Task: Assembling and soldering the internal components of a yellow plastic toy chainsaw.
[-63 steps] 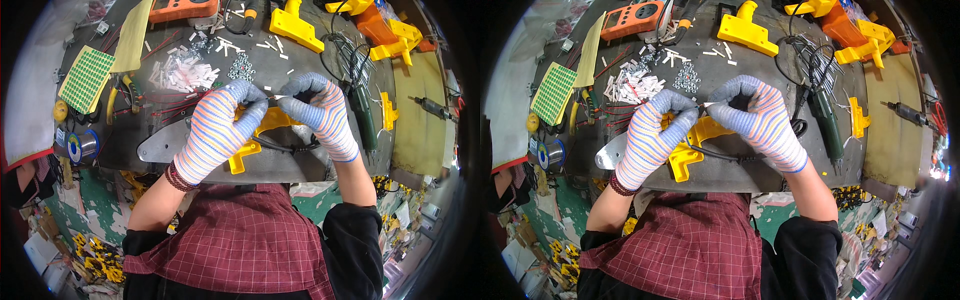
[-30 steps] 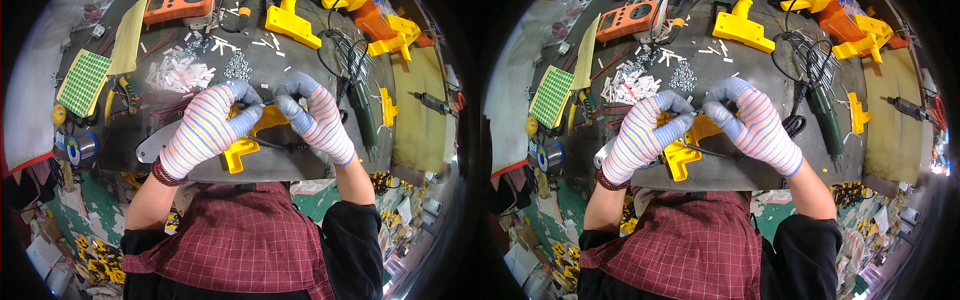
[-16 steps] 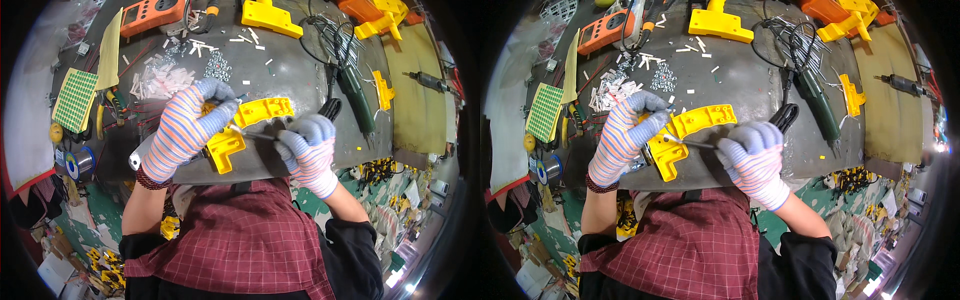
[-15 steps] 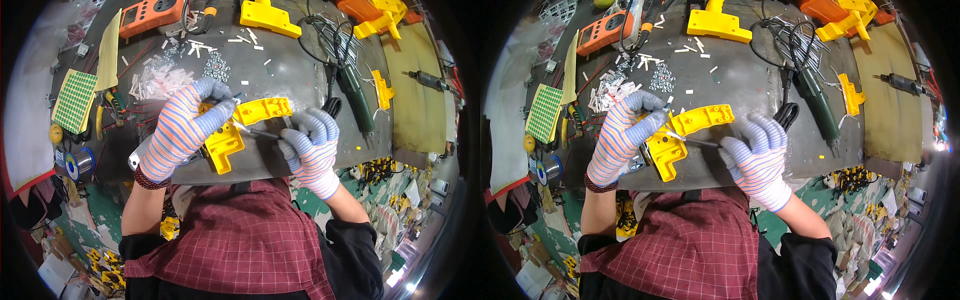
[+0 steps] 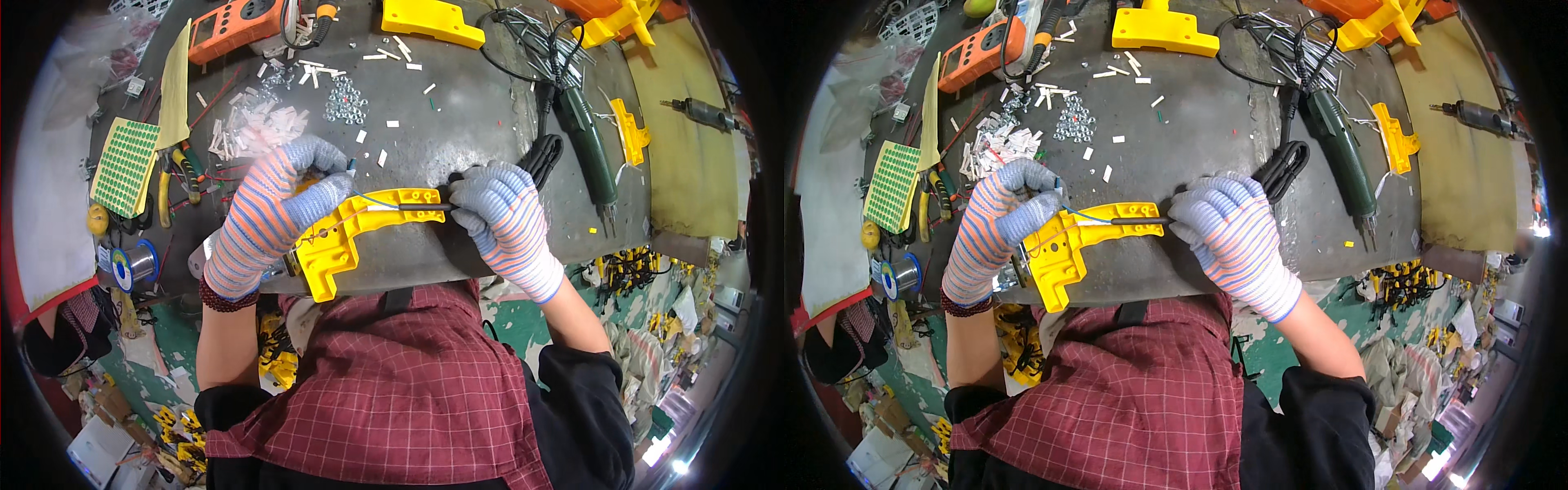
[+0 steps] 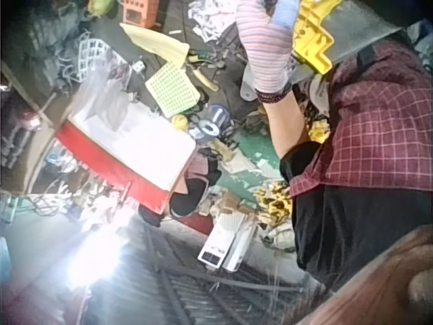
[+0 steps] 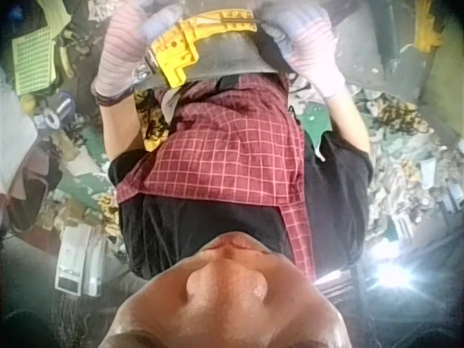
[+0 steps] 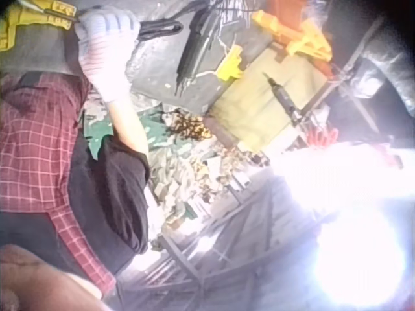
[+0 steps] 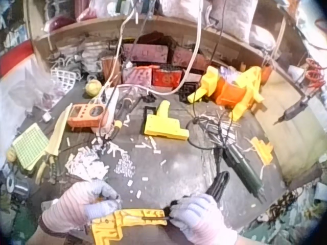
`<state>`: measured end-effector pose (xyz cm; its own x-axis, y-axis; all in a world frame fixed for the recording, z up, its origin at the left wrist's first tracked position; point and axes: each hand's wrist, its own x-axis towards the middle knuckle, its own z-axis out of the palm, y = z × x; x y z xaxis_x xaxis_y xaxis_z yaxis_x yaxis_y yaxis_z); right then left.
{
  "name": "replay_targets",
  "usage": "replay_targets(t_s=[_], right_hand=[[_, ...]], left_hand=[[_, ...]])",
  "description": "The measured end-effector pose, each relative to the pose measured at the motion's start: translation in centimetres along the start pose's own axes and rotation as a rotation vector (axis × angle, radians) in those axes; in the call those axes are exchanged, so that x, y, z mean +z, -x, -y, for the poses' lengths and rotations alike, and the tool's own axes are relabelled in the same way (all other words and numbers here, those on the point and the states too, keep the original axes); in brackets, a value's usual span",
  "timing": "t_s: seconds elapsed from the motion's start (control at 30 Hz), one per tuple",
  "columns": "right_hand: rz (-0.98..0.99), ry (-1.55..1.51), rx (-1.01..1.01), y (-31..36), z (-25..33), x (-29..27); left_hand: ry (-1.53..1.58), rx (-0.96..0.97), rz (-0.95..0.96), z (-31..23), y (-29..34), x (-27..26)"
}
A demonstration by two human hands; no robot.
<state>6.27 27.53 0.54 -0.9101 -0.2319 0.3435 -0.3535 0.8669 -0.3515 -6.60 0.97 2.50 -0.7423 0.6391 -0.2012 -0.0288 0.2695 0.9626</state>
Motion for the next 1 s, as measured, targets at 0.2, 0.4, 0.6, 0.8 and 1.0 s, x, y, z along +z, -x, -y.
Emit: replay_targets(t_s=[0.2, 0.4, 0.6, 0.8, 1.0], right_hand=[[-0.125, 0.190, 0.045, 0.8, 0.8, 1.2], [-0.107, 0.150, 0.061, 0.7, 1.8, 1.6], [-0.117, 0.157, 0.060, 0.8, 2.9, 1.3], [-0.181, 0.038, -0.013, 0.0, 4.2, 0.1], [-0.087, 0.077, -0.222, -8.5, 9.2, -0.5]], left_hand=[[-0.082, 0.014, 0.040, -0.5, -0.4, 0.1], [-0.007, 0.035, 0.003, 0.4, 0.1, -0.2], [0.292, 0.273, -0.396, -0.2, 2.8, -1.6], [-0.089, 0.279, -0.743, 3.6, 8.9, -0.9], [-0.376, 0.409, -0.704, 3.8, 8.0, 1.6]])
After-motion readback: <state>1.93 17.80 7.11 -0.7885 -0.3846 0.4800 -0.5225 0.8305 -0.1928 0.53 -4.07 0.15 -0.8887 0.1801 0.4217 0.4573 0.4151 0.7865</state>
